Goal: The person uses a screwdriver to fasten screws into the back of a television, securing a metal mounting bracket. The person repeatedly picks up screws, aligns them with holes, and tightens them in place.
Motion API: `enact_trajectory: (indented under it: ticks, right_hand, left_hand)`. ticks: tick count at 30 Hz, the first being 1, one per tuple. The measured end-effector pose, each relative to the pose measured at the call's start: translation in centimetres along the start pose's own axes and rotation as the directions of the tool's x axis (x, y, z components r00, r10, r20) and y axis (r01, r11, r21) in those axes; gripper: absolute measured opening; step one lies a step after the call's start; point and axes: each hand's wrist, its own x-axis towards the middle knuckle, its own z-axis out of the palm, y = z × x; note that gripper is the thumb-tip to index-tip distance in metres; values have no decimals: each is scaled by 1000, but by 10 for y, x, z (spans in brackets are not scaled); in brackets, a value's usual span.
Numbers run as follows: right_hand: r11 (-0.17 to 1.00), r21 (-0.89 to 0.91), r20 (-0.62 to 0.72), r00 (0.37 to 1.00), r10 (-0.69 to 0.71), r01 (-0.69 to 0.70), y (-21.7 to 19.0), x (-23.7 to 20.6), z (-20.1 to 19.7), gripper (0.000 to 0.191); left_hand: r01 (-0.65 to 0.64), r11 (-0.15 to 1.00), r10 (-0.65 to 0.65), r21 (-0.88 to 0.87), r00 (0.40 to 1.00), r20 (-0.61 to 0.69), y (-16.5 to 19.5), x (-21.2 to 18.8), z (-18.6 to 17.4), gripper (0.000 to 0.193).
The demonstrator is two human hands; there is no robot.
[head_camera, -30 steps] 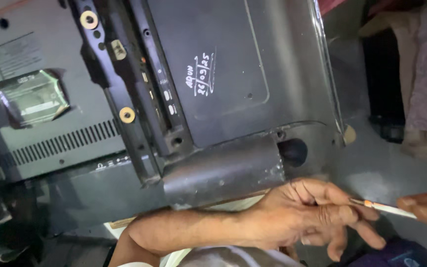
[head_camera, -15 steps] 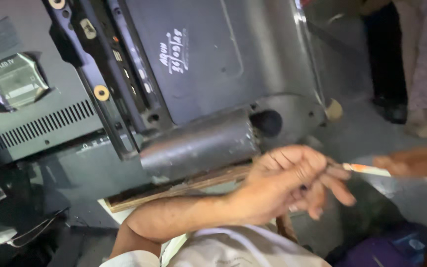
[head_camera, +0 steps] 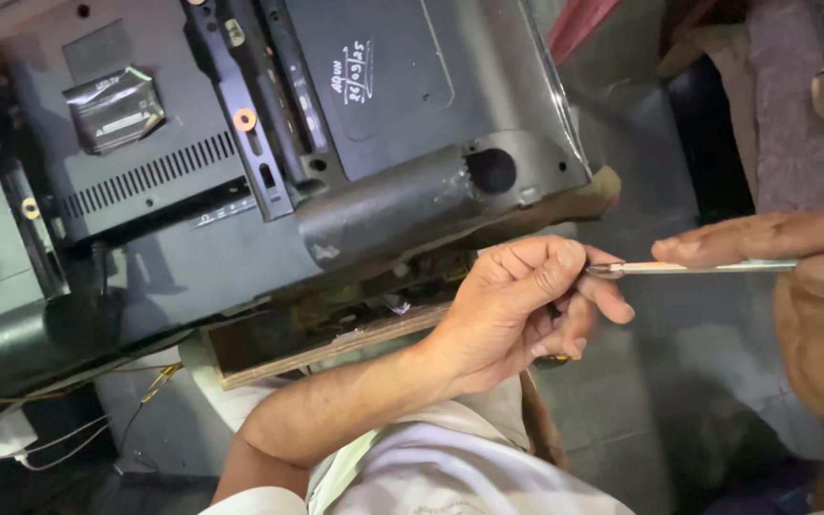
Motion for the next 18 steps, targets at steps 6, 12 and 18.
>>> enact_trajectory:
  ticks: [6,12,18]
  right_hand:
    - [981,-145,-20,991,-132,128,-28,-7,28,70]
    - [865,-471,-12,980,-200,171,-84,4,65,58]
    - [816,-396,172,907,-384,420,-87,17,73,31]
  left_hand:
    - [-13,1000,13,7,1000,-1,-2,-11,6,32]
    - [-13,1000,13,-5,1000,-7,-3,-15,9,33]
    - [-34,996,34,-82,999,-2,0,-15,5,35]
